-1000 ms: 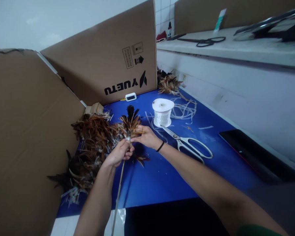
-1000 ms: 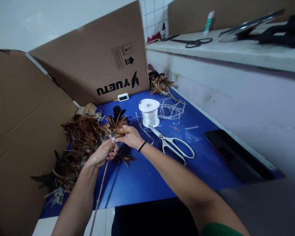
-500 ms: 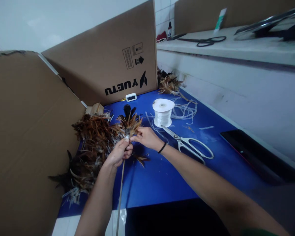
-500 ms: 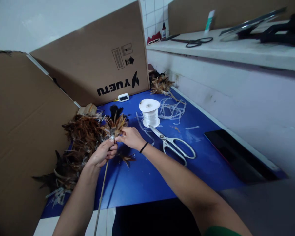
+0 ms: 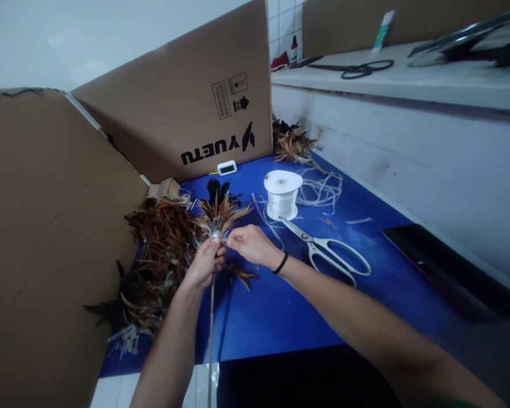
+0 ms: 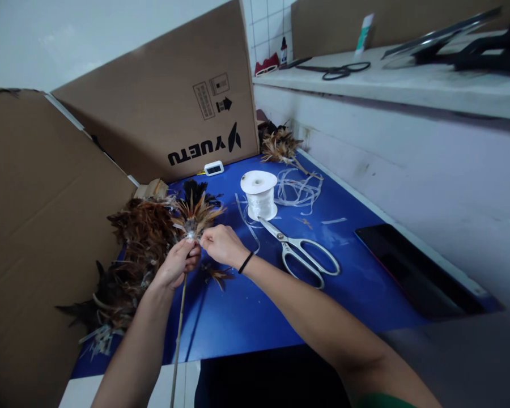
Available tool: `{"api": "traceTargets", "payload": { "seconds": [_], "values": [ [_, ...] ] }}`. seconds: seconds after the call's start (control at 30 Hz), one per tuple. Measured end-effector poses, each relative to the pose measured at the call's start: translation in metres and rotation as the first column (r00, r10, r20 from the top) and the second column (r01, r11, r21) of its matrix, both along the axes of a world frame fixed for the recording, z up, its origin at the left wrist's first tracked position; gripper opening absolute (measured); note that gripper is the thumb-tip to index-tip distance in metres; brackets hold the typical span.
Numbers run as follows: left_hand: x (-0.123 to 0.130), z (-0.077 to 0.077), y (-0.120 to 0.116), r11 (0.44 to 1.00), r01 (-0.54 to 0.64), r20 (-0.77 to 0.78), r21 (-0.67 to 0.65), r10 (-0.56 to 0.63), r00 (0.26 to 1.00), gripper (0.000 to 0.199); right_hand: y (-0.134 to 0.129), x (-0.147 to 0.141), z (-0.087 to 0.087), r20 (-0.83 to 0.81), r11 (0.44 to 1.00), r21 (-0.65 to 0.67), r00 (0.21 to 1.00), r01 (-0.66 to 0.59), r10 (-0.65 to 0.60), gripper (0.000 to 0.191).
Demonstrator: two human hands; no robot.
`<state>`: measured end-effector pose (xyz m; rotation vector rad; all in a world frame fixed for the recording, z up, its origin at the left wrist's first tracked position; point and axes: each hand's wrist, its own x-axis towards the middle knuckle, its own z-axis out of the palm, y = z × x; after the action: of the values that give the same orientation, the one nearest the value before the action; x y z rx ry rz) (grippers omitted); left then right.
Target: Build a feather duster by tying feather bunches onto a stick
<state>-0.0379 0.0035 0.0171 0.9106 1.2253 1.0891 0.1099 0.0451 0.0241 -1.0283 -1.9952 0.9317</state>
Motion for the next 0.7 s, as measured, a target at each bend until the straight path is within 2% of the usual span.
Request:
{"api": "traceTargets", "payload": {
  "seconds": [0.17,0.37,0.57,0.63,0.7],
  "values": [
    [0.007,-0.005,-0.001,0.993,-0.077,-0.112,0.091,0.087,0.99,0.041,-0.005,0.0,0.005,-0.007,1.0,0.003,1.0,-0.015,0.015,0.019],
    [0.007,-0.014,0.0,0.976,-0.165,-0.181,0.143,0.19,0.965,0.033,-0.009,0.0,0.009,-0.068,0.998,-0.058,0.998,-0.019,0.015,0.02],
    [0.007,-0.015,0.0,0.977,-0.162,-0.155,0.137,0.183,0.971,0.028,-0.008,0.0,0.005,-0.151,0.988,-0.142,0.988,-0.064,0.043,0.019],
    [0.008,-0.014,0.0,0.982,-0.144,-0.145,0.122,0.161,0.976,0.029,-0.007,0.001,0.005,-0.117,0.988,-0.141,0.992,-0.065,0.048,0.018],
    [0.009,-0.015,-0.001,0.986,-0.126,-0.14,0.114,0.141,0.98,0.03,-0.007,0.003,0.007,-0.021,0.996,-0.081,0.999,-0.047,0.046,0.02]
  ]
}}
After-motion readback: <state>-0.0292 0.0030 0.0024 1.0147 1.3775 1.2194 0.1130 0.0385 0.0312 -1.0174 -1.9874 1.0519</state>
